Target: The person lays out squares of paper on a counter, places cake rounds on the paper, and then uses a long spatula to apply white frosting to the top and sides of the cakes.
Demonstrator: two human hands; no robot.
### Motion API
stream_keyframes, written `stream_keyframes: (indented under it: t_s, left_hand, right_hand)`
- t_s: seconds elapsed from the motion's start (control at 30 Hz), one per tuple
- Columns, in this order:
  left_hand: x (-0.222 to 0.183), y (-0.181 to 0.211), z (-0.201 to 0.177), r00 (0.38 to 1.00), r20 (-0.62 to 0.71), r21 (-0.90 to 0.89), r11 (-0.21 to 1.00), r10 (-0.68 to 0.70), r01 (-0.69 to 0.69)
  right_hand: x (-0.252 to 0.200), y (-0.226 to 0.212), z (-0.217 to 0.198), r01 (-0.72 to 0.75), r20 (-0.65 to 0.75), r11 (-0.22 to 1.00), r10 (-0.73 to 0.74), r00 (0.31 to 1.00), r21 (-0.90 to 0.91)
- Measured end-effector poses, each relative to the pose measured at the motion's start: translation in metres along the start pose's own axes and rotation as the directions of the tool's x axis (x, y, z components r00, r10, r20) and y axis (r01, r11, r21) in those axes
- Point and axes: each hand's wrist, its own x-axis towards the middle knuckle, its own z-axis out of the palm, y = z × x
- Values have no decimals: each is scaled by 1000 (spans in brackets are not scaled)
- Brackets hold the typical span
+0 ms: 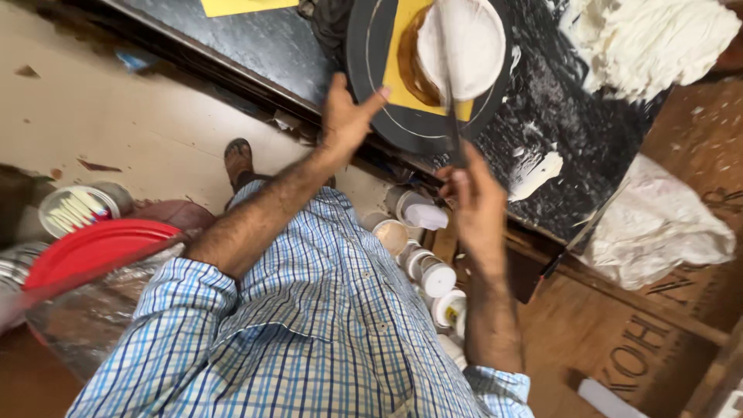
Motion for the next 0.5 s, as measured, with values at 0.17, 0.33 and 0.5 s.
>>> stream_keyframes:
  t_s: [0.17, 0.33, 0.5]
  left_hand:
    - [-37, -36, 36, 996, 86, -320, 948, 31, -2]
    - [-49, -52, 62, 982, 158, -329, 932, -106, 153]
    - [-36, -45, 51, 997, 77, -288, 958, 15, 8]
  right_hand:
    - [45, -33, -91, 82, 29, 969, -77, 997, -234]
    - [96, -75, -126, 343, 304, 215, -196, 932, -914]
    - [115, -120, -120, 475, 546, -340, -152, 824, -812]
